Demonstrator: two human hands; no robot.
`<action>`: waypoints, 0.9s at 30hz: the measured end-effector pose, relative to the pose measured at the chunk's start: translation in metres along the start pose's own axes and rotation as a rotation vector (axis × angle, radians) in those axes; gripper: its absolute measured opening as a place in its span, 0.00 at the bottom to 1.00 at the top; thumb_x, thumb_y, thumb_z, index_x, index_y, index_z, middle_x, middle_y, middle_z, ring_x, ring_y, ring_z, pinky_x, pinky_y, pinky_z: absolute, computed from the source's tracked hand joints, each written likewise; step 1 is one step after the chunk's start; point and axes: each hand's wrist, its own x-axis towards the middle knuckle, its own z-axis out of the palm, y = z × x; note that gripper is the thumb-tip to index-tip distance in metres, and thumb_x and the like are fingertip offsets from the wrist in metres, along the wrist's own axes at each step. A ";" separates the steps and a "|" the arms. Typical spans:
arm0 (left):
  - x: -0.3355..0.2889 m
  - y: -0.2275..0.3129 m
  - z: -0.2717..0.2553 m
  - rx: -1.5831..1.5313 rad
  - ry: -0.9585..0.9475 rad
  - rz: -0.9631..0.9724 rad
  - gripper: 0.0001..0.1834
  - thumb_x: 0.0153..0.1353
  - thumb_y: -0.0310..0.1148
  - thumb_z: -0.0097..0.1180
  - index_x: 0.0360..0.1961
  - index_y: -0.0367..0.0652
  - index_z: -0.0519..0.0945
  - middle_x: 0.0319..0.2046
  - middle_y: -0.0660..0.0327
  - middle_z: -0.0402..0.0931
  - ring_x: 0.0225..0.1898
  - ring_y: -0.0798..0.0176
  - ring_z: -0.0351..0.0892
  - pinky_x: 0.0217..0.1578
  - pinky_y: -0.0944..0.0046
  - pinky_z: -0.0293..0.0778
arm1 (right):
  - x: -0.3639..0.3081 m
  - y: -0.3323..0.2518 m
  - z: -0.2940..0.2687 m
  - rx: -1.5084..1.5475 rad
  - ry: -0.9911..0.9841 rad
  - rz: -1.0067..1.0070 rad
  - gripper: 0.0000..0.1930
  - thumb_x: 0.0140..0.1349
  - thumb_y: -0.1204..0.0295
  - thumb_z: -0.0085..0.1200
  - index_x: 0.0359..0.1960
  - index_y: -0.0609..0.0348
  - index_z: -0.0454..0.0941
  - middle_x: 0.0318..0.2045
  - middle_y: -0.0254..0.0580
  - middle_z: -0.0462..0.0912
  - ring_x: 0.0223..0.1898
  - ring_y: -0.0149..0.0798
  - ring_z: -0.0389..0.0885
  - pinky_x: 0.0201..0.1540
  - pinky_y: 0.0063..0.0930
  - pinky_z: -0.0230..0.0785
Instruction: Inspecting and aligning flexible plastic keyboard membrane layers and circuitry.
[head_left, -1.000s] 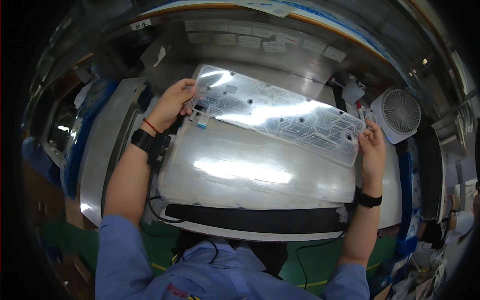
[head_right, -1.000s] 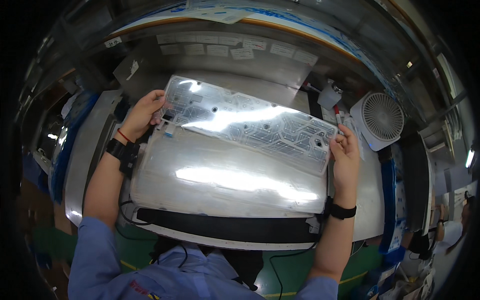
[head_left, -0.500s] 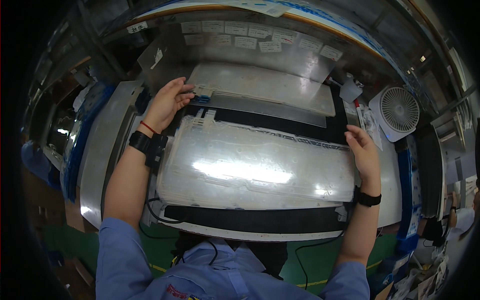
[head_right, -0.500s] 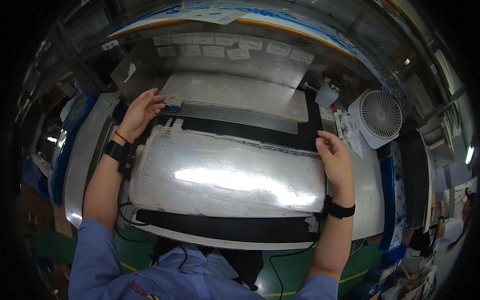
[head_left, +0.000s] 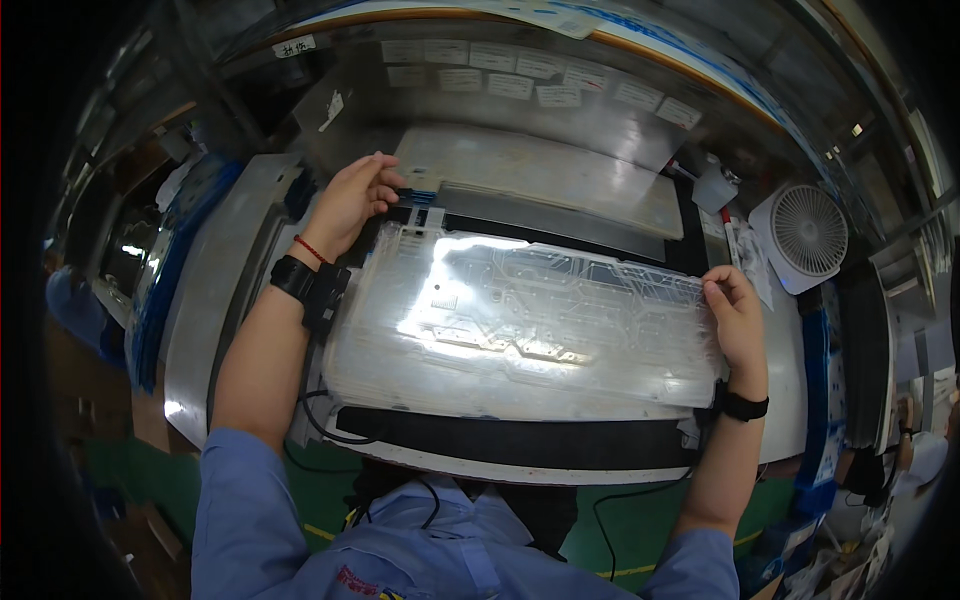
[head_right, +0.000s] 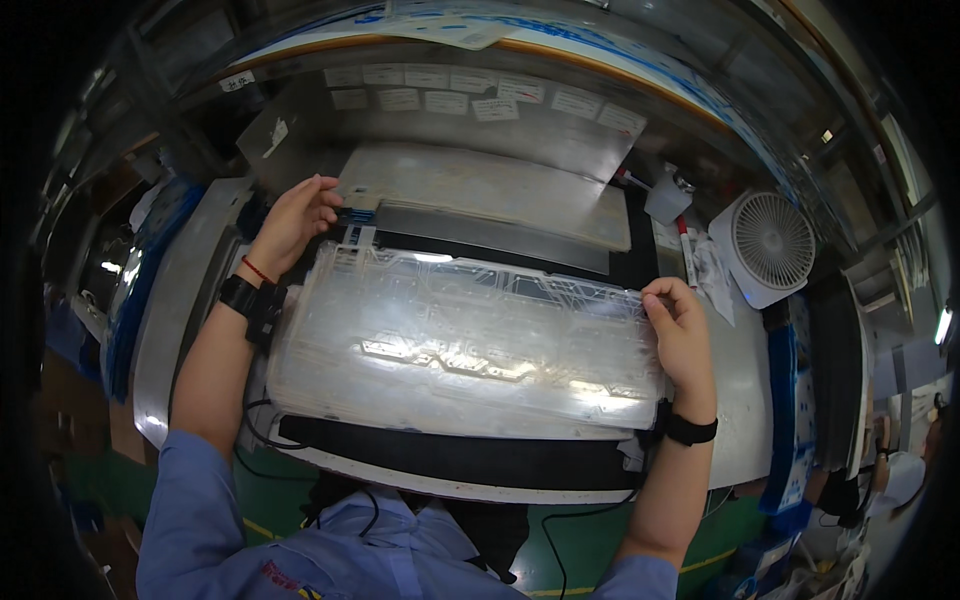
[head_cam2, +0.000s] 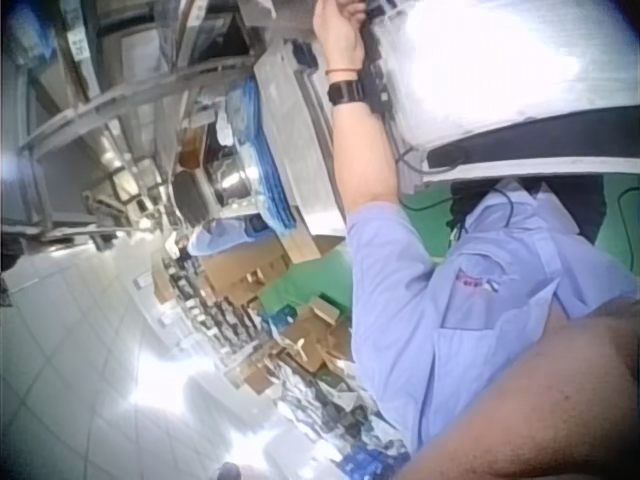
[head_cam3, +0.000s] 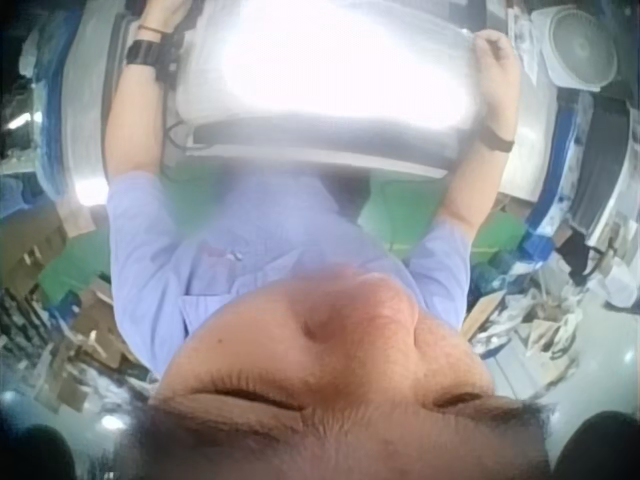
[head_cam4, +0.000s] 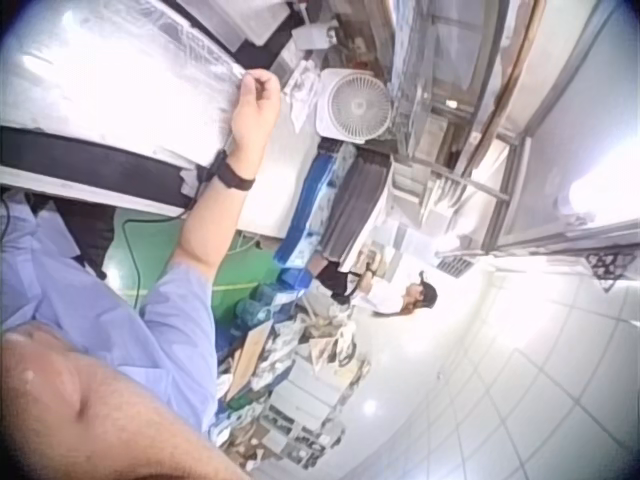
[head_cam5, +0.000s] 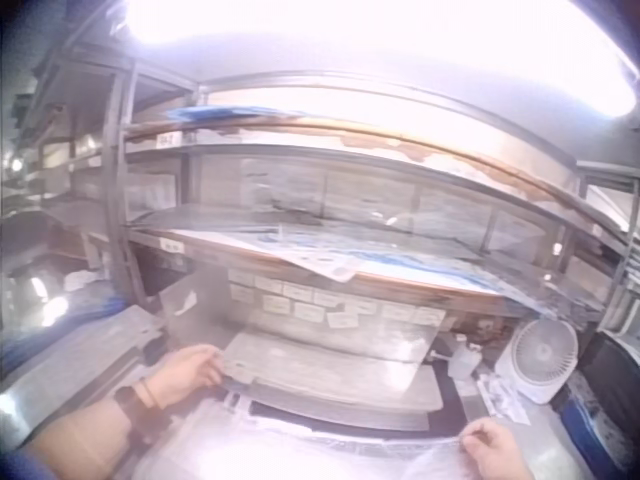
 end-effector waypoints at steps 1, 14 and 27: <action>0.000 0.002 0.000 0.003 -0.066 -0.021 0.15 0.70 0.41 0.41 0.45 0.43 0.74 0.30 0.68 0.74 0.26 0.77 0.69 0.27 0.77 0.66 | 0.000 0.000 -0.001 -0.006 0.019 -0.001 0.03 0.63 0.77 0.48 0.37 0.60 0.73 0.31 0.26 0.73 0.34 0.21 0.68 0.40 0.15 0.60; -0.007 0.006 0.013 0.202 -0.189 0.026 0.08 0.68 0.34 0.47 0.40 0.42 0.74 0.27 0.69 0.76 0.22 0.80 0.66 0.23 0.79 0.62 | 0.005 0.006 -0.003 0.110 0.185 0.020 0.05 0.65 0.74 0.49 0.39 0.61 0.75 0.29 0.26 0.73 0.30 0.20 0.68 0.36 0.14 0.60; 0.000 0.002 0.008 0.012 -0.043 0.017 0.08 0.68 0.35 0.48 0.39 0.42 0.75 0.27 0.70 0.74 0.23 0.80 0.66 0.23 0.79 0.61 | 0.006 0.003 -0.005 0.242 0.211 0.050 0.09 0.68 0.68 0.47 0.34 0.60 0.76 0.24 0.26 0.76 0.24 0.19 0.69 0.28 0.13 0.60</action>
